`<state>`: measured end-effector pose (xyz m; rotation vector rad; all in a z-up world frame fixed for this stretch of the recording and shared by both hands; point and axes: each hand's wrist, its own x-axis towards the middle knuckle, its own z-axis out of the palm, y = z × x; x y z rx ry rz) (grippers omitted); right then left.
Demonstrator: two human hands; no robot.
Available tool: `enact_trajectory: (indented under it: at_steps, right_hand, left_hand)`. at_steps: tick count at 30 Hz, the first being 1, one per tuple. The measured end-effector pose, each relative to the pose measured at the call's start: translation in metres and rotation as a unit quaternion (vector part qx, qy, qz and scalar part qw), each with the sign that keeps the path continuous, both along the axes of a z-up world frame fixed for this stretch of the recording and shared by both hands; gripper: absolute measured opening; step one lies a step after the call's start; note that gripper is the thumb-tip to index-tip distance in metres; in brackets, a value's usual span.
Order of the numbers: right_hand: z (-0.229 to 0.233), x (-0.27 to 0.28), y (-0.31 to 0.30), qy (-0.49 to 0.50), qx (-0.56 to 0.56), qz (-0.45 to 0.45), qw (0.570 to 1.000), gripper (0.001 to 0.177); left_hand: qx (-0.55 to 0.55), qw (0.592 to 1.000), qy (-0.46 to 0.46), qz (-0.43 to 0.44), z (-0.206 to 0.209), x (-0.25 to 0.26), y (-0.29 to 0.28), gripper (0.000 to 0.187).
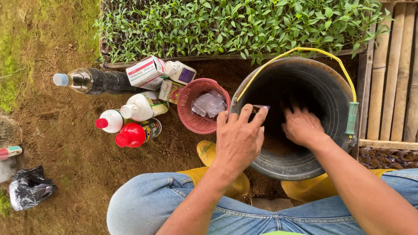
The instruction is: The person sits on the ground and fills small plastic planting pouches with soil from a bucket. They open each pouch, scoop soil into it, and place the filled pouch into a wooden tray.
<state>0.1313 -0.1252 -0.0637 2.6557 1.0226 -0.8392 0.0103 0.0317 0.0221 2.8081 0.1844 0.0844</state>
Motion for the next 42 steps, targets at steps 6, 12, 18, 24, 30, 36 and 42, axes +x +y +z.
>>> enact_trajectory:
  at_steps: [6, 12, 18, 24, 30, 36, 42]
  right_hand:
    - [-0.059, 0.001, -0.017, -0.016, -0.001, -0.019, 1.000, 0.048]
    - [-0.031, 0.011, 0.015, -0.054, 0.165, -0.051, 0.984, 0.055]
    - [-0.070, 0.010, 0.047, 0.018, 0.201, -0.235, 0.951, 0.078]
    - [-0.133, -0.014, 0.059, 0.027, 0.237, -0.251, 0.938, 0.030]
    - [-0.086, -0.056, 0.069, 0.163, 0.358, -0.350, 0.850, 0.036]
    - [-0.068, -0.074, 0.061, 0.213, 0.346, -0.399, 0.822, 0.032]
    - [-0.054, -0.065, 0.046, 0.273, 0.326, -0.453, 0.784, 0.029]
  left_hand:
    - [0.024, 0.999, -0.030, 0.021, -0.007, 0.000, 0.003, 0.041]
    - [0.032, 0.998, -0.037, 0.028, -0.011, -0.002, 0.001, 0.043]
    - [0.020, 0.999, -0.021, 0.027, -0.016, -0.003, 0.002, 0.041]
    - [0.016, 1.000, -0.017, 0.021, -0.017, 0.002, 0.001, 0.041]
    - [0.011, 0.999, -0.034, 0.023, -0.019, 0.004, -0.001, 0.042]
    - [0.036, 0.998, -0.053, 0.024, -0.024, 0.004, -0.005, 0.042]
    - [0.052, 0.997, -0.055, 0.001, -0.021, 0.002, -0.014, 0.045]
